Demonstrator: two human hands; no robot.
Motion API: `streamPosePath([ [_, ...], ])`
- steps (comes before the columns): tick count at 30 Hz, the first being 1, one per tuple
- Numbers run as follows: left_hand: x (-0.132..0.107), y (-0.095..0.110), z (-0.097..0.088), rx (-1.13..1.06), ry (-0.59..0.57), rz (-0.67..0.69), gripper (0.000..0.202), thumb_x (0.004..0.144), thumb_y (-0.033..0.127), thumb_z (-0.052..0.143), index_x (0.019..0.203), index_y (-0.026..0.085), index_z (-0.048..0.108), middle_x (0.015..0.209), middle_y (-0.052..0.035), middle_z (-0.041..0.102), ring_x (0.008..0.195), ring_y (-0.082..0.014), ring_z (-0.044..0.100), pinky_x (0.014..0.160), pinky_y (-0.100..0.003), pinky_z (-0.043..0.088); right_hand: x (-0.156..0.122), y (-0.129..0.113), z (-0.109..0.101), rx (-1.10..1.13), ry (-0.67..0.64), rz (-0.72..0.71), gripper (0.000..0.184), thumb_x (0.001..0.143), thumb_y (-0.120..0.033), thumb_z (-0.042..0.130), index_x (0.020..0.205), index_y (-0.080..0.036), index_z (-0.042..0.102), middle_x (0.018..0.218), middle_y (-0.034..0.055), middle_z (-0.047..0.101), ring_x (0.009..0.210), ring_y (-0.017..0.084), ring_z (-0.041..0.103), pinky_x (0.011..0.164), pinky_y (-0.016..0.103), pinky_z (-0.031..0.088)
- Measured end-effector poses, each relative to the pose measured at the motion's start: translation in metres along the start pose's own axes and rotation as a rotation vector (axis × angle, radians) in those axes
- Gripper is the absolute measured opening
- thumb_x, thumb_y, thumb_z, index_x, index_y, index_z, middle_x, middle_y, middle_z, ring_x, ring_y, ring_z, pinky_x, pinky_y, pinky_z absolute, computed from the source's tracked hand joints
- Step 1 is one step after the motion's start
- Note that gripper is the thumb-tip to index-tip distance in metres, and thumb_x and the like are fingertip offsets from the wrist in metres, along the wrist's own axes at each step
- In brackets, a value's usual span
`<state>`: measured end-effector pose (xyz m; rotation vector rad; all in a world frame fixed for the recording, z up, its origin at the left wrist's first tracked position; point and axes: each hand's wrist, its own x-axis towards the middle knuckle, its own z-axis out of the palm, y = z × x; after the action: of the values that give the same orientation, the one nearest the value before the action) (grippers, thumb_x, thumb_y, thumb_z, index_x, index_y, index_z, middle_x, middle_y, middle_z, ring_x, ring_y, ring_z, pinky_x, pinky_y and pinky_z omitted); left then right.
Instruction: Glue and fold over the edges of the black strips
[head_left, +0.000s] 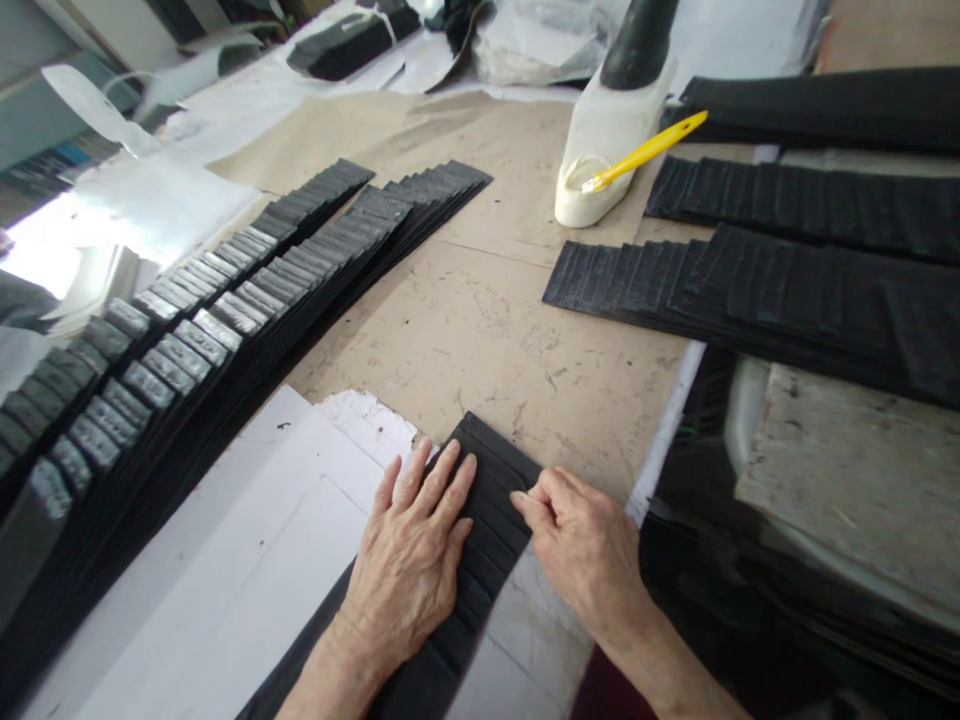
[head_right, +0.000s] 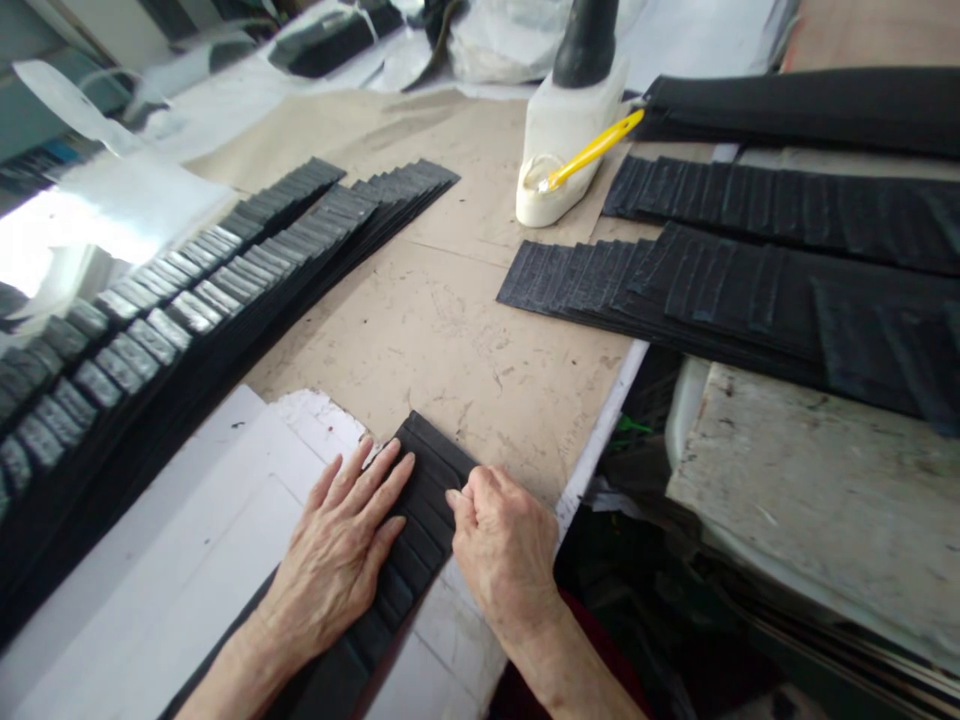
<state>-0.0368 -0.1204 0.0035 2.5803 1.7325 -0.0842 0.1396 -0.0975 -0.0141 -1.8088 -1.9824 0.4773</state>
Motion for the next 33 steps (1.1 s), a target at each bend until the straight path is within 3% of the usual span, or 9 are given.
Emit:
streamPosePath([
  [6, -0.001, -0.004, 0.002, 0.008, -0.005, 0.051, 0.050, 0.091, 0.024, 0.035, 0.139, 0.027, 0.024, 0.146, 0.0067, 0.027, 0.137, -0.0237, 0.018, 0.107, -0.050, 0.032, 0.001, 0.000, -0.003, 0.011, -0.014, -0.015, 0.029, 0.069, -0.022, 0.072, 0.056, -0.018, 0.047, 0.056, -0.0072, 0.055, 0.047, 0.008, 0.051, 0.044, 0.023, 0.025],
  [11, 0.000, -0.006, 0.004, -0.080, -0.030, 0.082, 0.048, 0.092, 0.023, 0.035, 0.139, 0.026, 0.027, 0.146, 0.0022, 0.030, 0.136, -0.0233, 0.023, 0.106, -0.047, 0.036, -0.001, 0.003, -0.001, 0.024, 0.008, -0.028, 0.023, 0.070, -0.024, 0.071, 0.060, -0.019, 0.051, 0.057, -0.0051, 0.055, 0.048, 0.010, 0.052, 0.044, 0.024, 0.029],
  [15, 0.000, -0.007, 0.004, -0.164, -0.048, 0.061, 0.047, 0.091, 0.024, 0.035, 0.138, 0.027, 0.029, 0.146, 0.0015, 0.029, 0.137, -0.0228, 0.020, 0.109, -0.046, 0.034, -0.008, 0.003, -0.004, 0.109, 0.171, -0.164, 0.005, 0.081, -0.018, 0.057, 0.081, -0.016, 0.062, 0.075, 0.0036, 0.060, 0.067, 0.014, 0.057, 0.059, 0.024, 0.042],
  [17, 0.000, -0.008, 0.003, -0.203, -0.054, 0.058, 0.047, 0.092, 0.024, 0.035, 0.138, 0.027, 0.029, 0.146, 0.0017, 0.029, 0.138, -0.0223, 0.018, 0.110, -0.046, 0.033, -0.012, 0.000, -0.005, 0.228, 0.201, -0.317, 0.014, 0.083, -0.011, 0.051, 0.089, -0.015, 0.063, 0.082, 0.0062, 0.060, 0.076, 0.014, 0.056, 0.070, 0.025, 0.046],
  [19, -0.001, -0.008, 0.003, -0.241, -0.051, 0.052, 0.048, 0.091, 0.026, 0.036, 0.138, 0.024, 0.028, 0.146, 0.0006, 0.029, 0.138, -0.0218, 0.017, 0.111, -0.045, 0.032, -0.015, -0.002, -0.005, 0.307, 0.148, -0.404, 0.018, 0.083, -0.008, 0.049, 0.091, -0.014, 0.063, 0.083, 0.0069, 0.061, 0.078, 0.015, 0.055, 0.073, 0.026, 0.047],
  [25, -0.005, -0.009, 0.002, -0.221, -0.012, 0.076, 0.043, 0.091, 0.022, 0.037, 0.133, 0.027, 0.037, 0.143, 0.0041, 0.034, 0.137, -0.0222, 0.019, 0.111, -0.050, 0.029, -0.017, 0.001, 0.007, 0.294, 0.103, -0.391, 0.028, 0.085, -0.004, 0.042, 0.098, -0.014, 0.065, 0.083, 0.0071, 0.060, 0.078, 0.015, 0.052, 0.071, 0.028, 0.048],
  [33, -0.009, -0.011, 0.003, -0.250, 0.017, 0.090, 0.039, 0.092, 0.024, 0.039, 0.131, 0.025, 0.041, 0.140, 0.0030, 0.039, 0.136, -0.0214, 0.023, 0.110, -0.047, 0.032, -0.018, 0.003, 0.009, 0.271, 0.094, -0.395, 0.030, 0.084, -0.001, 0.042, 0.099, -0.013, 0.065, 0.083, 0.0071, 0.059, 0.078, 0.015, 0.050, 0.072, 0.029, 0.048],
])
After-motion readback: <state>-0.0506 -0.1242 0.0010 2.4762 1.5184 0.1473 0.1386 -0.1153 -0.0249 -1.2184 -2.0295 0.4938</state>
